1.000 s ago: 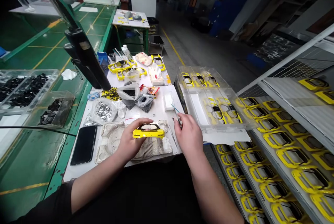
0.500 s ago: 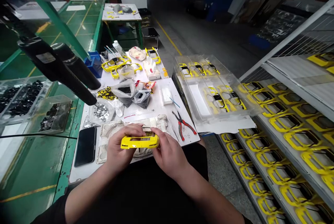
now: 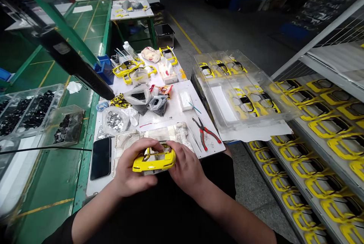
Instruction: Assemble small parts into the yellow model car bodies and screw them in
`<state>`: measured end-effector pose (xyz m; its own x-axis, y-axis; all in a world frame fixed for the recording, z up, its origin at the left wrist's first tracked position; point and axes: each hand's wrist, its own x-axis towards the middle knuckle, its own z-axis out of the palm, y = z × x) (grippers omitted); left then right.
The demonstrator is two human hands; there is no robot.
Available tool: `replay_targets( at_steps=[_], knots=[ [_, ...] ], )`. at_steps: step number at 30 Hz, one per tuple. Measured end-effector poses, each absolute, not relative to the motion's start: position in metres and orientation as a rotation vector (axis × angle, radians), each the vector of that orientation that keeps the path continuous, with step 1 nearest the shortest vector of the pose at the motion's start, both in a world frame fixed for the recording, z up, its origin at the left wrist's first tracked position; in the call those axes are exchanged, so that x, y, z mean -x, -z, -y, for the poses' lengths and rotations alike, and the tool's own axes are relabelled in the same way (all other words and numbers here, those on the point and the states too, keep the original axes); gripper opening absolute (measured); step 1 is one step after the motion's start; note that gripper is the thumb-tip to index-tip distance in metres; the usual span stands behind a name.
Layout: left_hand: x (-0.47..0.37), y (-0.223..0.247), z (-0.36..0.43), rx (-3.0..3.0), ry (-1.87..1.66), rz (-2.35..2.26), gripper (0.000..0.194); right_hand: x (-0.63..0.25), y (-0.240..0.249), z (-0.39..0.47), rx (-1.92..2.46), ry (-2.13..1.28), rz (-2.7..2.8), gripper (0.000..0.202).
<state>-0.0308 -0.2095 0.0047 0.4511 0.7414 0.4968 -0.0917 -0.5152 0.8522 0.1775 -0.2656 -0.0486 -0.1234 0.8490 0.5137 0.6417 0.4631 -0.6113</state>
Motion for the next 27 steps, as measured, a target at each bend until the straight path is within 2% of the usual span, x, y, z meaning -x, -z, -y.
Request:
replay_targets(
  at_steps=[4,13,18,22,27],
  knots=[
    [0.025,-0.009,0.206,-1.816,-1.194,-0.575,0.057,-0.179,0.049,0.264,1.273,-0.302,1.88,0.044],
    [0.024,-0.017,0.205,-1.785,-1.191,-0.54,0.037,-0.183,0.046,0.26,1.224,-0.363,1.899,0.045],
    [0.023,-0.015,0.206,-1.805,-1.191,-0.55,0.038,-0.185,0.047,0.261,1.24,-0.453,1.872,0.046],
    [0.025,-0.009,0.202,-1.837,-1.187,-0.573,0.043,-0.196,0.034,0.263,1.232,-0.702,1.83,0.052],
    [0.023,-0.01,0.196,-1.827,-1.17,-0.624,0.061,-0.215,0.016,0.267,1.2,-0.922,1.626,0.056]
  ],
)
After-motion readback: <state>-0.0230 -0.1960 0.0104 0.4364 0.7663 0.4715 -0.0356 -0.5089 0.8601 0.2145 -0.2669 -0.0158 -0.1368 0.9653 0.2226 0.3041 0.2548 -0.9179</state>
